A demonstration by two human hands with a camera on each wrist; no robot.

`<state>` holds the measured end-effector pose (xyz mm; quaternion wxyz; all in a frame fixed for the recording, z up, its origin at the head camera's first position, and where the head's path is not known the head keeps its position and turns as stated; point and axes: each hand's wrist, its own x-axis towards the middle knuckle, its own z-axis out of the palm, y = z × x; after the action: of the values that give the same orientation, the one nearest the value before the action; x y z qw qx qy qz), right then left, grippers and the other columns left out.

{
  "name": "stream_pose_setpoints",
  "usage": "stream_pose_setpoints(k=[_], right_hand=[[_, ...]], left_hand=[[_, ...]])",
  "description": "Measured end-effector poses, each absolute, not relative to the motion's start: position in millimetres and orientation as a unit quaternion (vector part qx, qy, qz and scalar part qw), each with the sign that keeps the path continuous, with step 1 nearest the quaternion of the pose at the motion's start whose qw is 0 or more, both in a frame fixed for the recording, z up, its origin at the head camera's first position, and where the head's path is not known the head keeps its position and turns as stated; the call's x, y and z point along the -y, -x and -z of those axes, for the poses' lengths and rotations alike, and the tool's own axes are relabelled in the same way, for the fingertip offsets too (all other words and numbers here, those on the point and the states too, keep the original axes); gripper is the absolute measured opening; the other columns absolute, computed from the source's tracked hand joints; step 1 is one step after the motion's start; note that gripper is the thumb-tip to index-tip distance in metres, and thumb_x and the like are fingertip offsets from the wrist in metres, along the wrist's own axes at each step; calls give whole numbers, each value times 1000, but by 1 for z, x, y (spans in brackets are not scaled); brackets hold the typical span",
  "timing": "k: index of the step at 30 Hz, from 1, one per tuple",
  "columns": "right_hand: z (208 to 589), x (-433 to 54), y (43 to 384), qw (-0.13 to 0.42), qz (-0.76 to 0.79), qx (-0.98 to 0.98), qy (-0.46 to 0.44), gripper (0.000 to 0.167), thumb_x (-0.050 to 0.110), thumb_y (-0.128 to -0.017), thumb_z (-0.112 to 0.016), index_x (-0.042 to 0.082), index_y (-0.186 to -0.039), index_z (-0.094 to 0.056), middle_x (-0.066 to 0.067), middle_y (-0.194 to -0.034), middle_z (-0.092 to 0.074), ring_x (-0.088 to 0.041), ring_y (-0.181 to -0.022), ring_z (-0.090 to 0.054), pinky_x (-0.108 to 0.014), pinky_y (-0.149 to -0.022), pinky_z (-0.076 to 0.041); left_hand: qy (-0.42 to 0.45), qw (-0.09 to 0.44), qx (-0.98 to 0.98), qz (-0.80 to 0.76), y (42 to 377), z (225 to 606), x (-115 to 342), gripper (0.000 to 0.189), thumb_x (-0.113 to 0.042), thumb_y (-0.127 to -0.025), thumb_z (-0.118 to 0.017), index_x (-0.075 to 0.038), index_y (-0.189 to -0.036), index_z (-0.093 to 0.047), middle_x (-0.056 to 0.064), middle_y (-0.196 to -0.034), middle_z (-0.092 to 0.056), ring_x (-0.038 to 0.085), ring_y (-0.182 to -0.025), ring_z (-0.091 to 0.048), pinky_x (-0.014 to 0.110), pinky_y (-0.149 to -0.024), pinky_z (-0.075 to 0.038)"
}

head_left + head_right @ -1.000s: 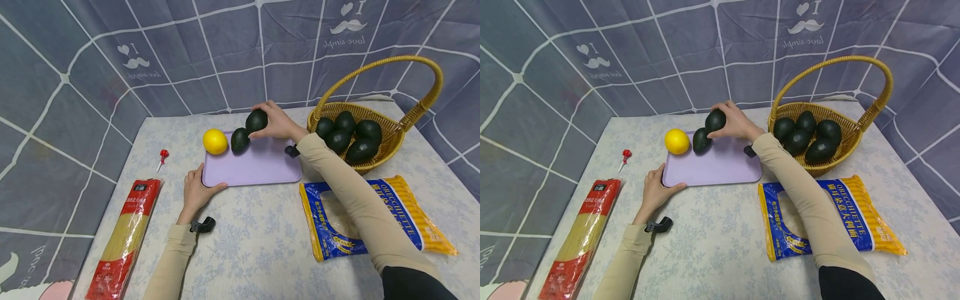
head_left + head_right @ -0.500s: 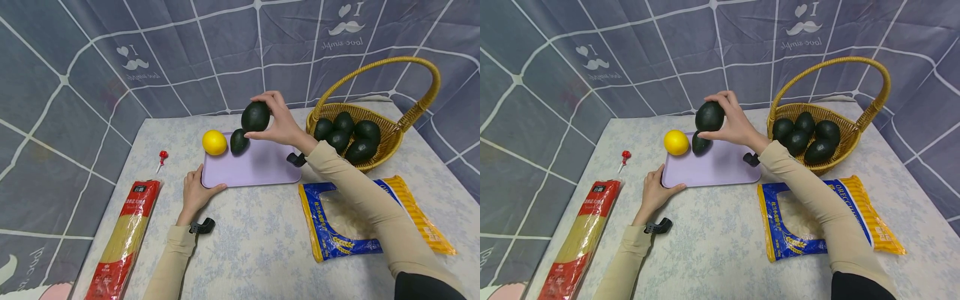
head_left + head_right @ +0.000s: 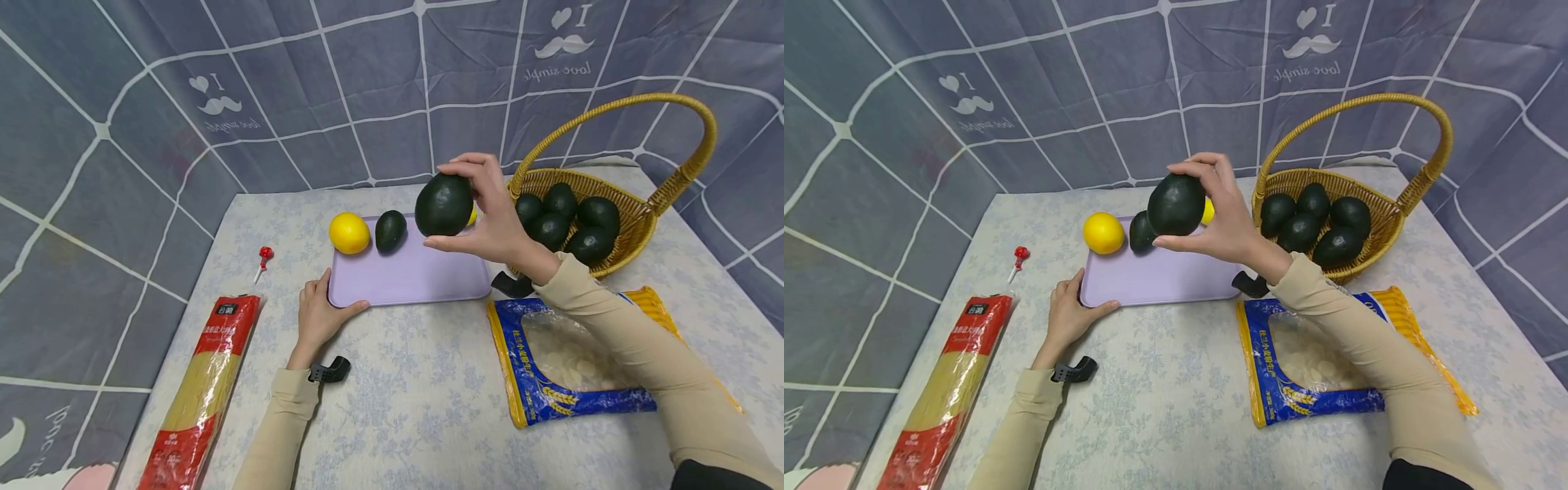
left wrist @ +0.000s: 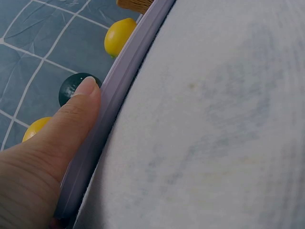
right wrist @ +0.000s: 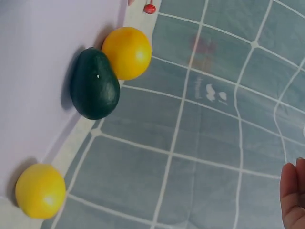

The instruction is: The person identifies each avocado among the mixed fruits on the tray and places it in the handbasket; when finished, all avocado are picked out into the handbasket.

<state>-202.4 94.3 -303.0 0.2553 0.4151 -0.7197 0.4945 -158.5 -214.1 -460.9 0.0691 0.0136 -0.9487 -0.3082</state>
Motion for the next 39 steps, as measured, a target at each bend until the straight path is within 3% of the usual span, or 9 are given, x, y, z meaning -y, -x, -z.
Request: stream_pose_setpoints(k=[3,8,13,17,21,25,28,36,39], right_hand=[[296,-104,191,272,-500,712,-410,88,48,-66,-82,-9,-124,-47,-32,-125,-33,-25,-113,-38,-27,-89,-42],[284,-120,172,297,-500,711,-396,90,53,-71,-77,-16,-118,-45,-36,-120,-34,-22,-115,-38,-25,-91,-42],[282,-141,164,314,-479,729,-375,91,56,-72,-75,-17,-117,-45,-34,-119,-36,-21,-115,-38,-23,-91,-41],[285,-158,161,321,-467,743,-355,91,57,-71,-75,-16,-117,-46,-22,-124,-41,-20,-116,-37,-21,-89,-40],[290,-176,161,297,-467,763,-333,87,47,-71,-78,-16,-120,-45,-2,-126,-39,-15,-113,-39,-18,-85,-41],[300,-196,167,264,-454,804,-279,78,14,-63,-88,-12,-124,-47,5,-125,-36,-10,-110,-38,-15,-80,-41],[311,-211,177,247,-433,836,-230,82,-4,-54,-88,-5,-126,-48,8,-125,-37,-9,-108,-37,-14,-77,-40],[328,-242,193,171,-415,887,-110,78,17,-68,-86,11,-132,-42,-5,-123,-40,-18,-92,-40,-24,-71,-35],[330,-251,194,133,-411,898,-76,75,23,-73,-83,15,-133,-38,-8,-122,-40,-21,-93,-41,-29,-72,-35]], left_hand=[[-13,71,948,308,158,461,214,108,-50,-66,-83,1,-146,-31,23,-113,-43,35,-102,-37,44,-85,-32],[-13,71,948,309,157,461,214,108,-50,-66,-82,1,-147,-31,23,-114,-43,34,-102,-37,44,-84,-32],[-15,69,948,309,156,461,216,109,-52,-66,-82,0,-147,-31,22,-114,-43,34,-102,-37,44,-85,-32],[-14,69,949,306,157,461,216,108,-52,-66,-82,0,-147,-31,22,-114,-44,34,-102,-37,43,-85,-32],[-13,69,950,305,157,462,217,109,-52,-66,-82,0,-147,-31,22,-114,-44,33,-102,-37,43,-84,-32],[-14,69,950,305,157,462,217,109,-51,-66,-82,0,-147,-31,22,-114,-43,33,-102,-37,43,-84,-32],[-14,69,949,306,158,462,218,109,-51,-66,-82,0,-147,-31,22,-114,-43,33,-102,-37,43,-84,-32],[-14,68,950,306,159,461,217,109,-52,-66,-82,0,-147,-31,22,-114,-43,33,-102,-37,43,-84,-32],[-12,68,950,306,159,461,216,109,-52,-66,-82,0,-147,-31,22,-114,-43,34,-102,-37,43,-83,-32]])
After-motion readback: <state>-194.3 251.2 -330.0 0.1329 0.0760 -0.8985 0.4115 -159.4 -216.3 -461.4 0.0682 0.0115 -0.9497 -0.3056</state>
